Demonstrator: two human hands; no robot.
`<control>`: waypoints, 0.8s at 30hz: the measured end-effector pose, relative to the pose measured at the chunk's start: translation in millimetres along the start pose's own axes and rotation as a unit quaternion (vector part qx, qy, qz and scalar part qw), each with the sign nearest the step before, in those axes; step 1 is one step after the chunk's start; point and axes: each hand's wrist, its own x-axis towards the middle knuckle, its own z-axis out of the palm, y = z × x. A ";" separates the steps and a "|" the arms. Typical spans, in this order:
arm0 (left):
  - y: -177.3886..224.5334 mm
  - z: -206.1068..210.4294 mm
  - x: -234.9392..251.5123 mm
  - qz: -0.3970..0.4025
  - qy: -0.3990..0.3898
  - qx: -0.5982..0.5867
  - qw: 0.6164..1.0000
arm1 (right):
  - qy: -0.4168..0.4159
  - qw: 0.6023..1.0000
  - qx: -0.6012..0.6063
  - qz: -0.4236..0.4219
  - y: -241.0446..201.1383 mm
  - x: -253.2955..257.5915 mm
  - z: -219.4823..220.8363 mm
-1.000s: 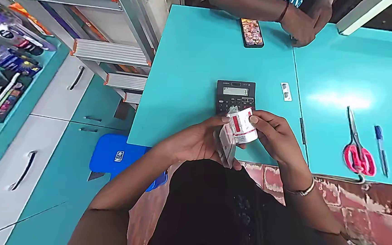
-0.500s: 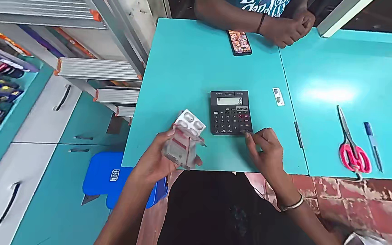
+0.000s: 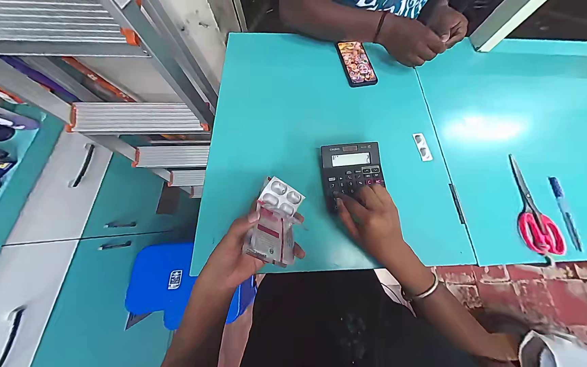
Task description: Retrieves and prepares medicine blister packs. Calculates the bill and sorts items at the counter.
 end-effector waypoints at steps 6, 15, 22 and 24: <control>-3.0 -11.2 -4.7 -0.011 -0.065 -0.002 0.998 | 0.059 0.996 -0.044 0.050 8.0 -16.1 -18.3; -41.5 20.7 18.8 -0.045 -0.103 0.051 0.992 | 0.067 0.991 0.090 0.067 18.4 -62.8 -45.5; -134.5 88.7 73.7 -0.089 -0.217 0.319 0.918 | -0.041 0.916 0.365 0.162 56.2 -135.3 -119.4; -179.2 114.6 94.3 -0.108 -0.221 0.398 0.884 | -0.060 0.910 0.374 0.168 73.1 -164.0 -151.9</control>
